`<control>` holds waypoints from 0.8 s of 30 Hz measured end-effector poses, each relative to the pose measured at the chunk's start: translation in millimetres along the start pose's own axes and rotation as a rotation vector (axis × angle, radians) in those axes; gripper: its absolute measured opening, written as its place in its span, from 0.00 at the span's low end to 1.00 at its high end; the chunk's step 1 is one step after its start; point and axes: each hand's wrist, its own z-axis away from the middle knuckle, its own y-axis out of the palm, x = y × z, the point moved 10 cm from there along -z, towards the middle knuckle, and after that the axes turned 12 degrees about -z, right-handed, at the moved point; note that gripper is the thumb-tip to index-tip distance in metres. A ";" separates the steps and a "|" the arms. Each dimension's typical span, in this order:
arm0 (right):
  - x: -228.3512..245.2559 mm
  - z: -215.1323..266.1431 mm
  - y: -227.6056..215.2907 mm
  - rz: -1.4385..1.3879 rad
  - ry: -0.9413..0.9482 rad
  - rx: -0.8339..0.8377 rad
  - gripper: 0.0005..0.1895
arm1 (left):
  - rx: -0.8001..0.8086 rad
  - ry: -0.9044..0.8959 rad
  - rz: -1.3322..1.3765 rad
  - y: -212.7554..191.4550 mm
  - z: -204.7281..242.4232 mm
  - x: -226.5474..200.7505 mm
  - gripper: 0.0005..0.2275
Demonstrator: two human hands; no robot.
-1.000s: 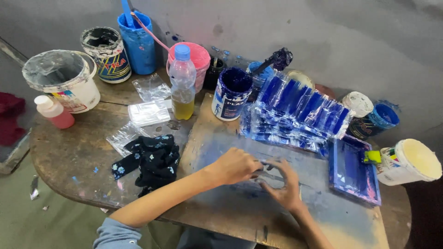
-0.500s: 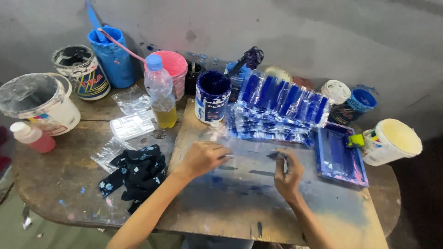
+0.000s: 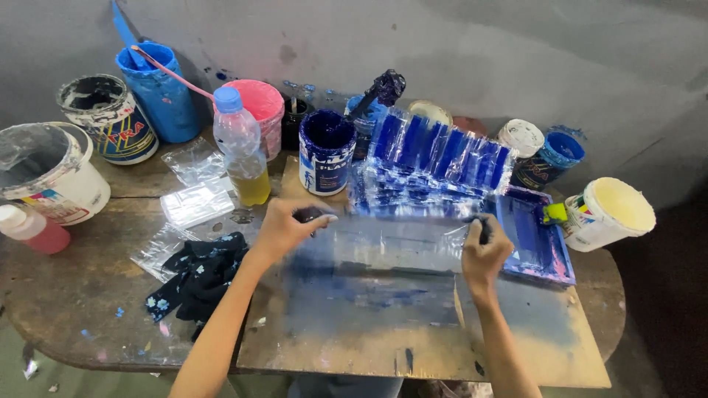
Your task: The person wipes a wooden work surface with a dark cloth, then uses a yellow sponge to apply blue paint from a rectangular tray onto small clear plastic sheets. Painted sheets are stacked on the table.
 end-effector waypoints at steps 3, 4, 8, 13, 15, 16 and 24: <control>-15.6 -7.4 5.9 0.228 0.125 0.132 0.11 | 0.040 -0.127 0.098 11.1 2.3 16.4 0.10; -12.4 -8.6 5.0 0.229 0.126 0.134 0.11 | 0.041 -0.128 0.099 16.3 1.1 23.3 0.10; -30.7 5.1 20.7 0.615 0.307 0.425 0.22 | 0.284 -0.211 -0.040 46.3 8.4 33.3 0.22; -80.5 22.9 31.5 0.836 0.247 0.574 0.22 | 0.428 -0.162 -0.245 50.8 17.0 4.6 0.28; -108.9 29.5 32.9 0.902 0.263 0.638 0.22 | 0.470 -0.151 -0.359 52.9 21.2 0.0 0.32; -113.3 30.7 31.9 0.903 0.265 0.639 0.22 | 0.471 -0.151 -0.359 57.9 20.5 5.3 0.32; -73.7 27.5 29.5 1.198 -0.156 0.313 0.24 | 0.335 0.119 -0.548 70.8 14.1 2.5 0.28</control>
